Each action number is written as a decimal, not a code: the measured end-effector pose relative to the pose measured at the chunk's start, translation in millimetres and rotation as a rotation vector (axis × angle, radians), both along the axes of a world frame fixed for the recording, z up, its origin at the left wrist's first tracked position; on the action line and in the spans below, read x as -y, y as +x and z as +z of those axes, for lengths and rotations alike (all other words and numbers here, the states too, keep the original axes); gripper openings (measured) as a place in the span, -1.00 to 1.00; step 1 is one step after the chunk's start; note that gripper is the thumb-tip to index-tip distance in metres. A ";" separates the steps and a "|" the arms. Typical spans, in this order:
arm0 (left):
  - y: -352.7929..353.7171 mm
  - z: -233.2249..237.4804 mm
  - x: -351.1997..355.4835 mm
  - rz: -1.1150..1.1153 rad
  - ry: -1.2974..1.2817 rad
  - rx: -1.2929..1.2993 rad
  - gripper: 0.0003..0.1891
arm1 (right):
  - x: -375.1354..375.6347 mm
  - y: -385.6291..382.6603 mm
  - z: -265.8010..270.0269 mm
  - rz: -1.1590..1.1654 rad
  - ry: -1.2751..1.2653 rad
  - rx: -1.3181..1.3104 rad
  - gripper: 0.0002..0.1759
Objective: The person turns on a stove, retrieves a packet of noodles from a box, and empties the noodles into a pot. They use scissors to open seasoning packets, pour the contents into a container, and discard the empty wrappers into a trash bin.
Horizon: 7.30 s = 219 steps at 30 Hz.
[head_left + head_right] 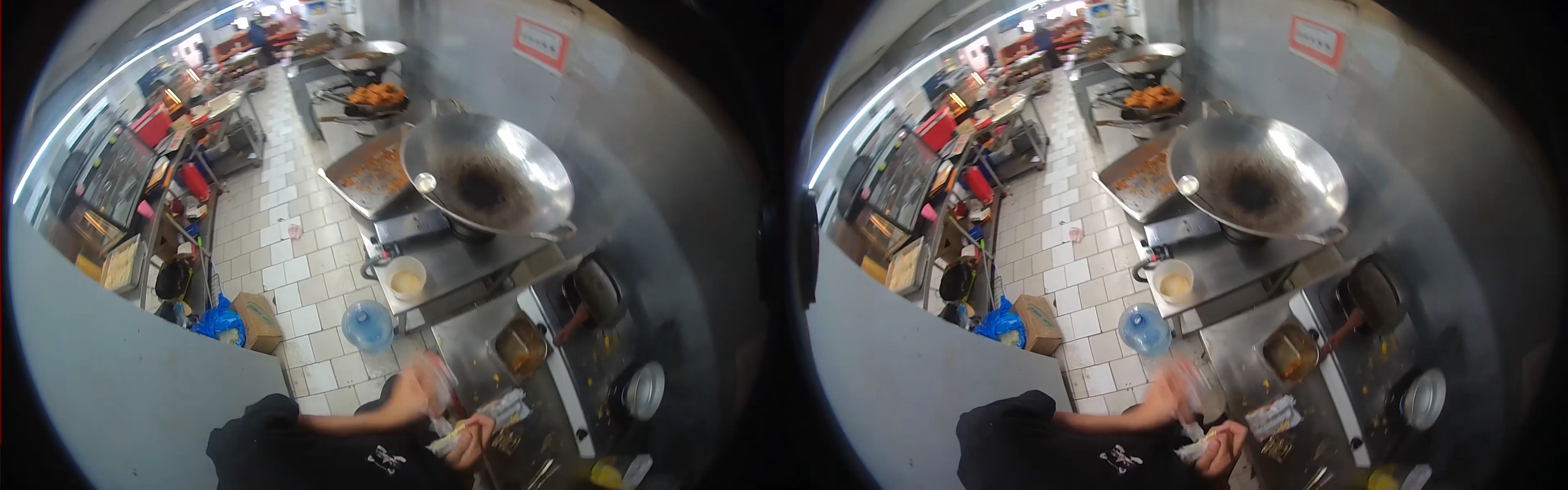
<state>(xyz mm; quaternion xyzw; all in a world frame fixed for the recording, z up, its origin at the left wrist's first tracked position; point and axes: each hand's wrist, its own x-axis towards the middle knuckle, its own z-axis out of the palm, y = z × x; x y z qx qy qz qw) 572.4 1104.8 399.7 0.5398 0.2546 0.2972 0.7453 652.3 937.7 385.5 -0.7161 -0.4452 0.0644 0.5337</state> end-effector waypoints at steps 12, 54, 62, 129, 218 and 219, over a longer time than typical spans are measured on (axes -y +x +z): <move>45.9 -46.3 6.4 -0.430 -0.583 -0.110 -0.69 | 23.5 30.8 -16.7 -0.456 0.673 -0.582 -0.57; 182.7 -29.8 128.8 -1.387 0.325 0.203 0.08 | 158.3 169.7 126.9 0.251 -0.522 0.107 -0.81; 178.8 -34.0 111.4 -1.579 0.175 0.164 0.29 | 145.7 171.6 134.1 0.221 -0.587 0.231 -0.74; 202.8 -188.7 151.4 -0.670 1.378 -0.868 0.15 | 229.3 143.9 -203.0 -0.960 -0.732 -0.047 -0.05; 256.9 -33.9 148.6 -0.650 -0.021 -0.211 -0.13 | 320.0 505.3 29.3 -1.431 -0.142 0.304 -0.80; 285.9 -22.9 152.0 -0.738 0.140 -0.267 -0.12 | 334.5 492.7 23.6 -1.443 -0.010 0.334 -0.80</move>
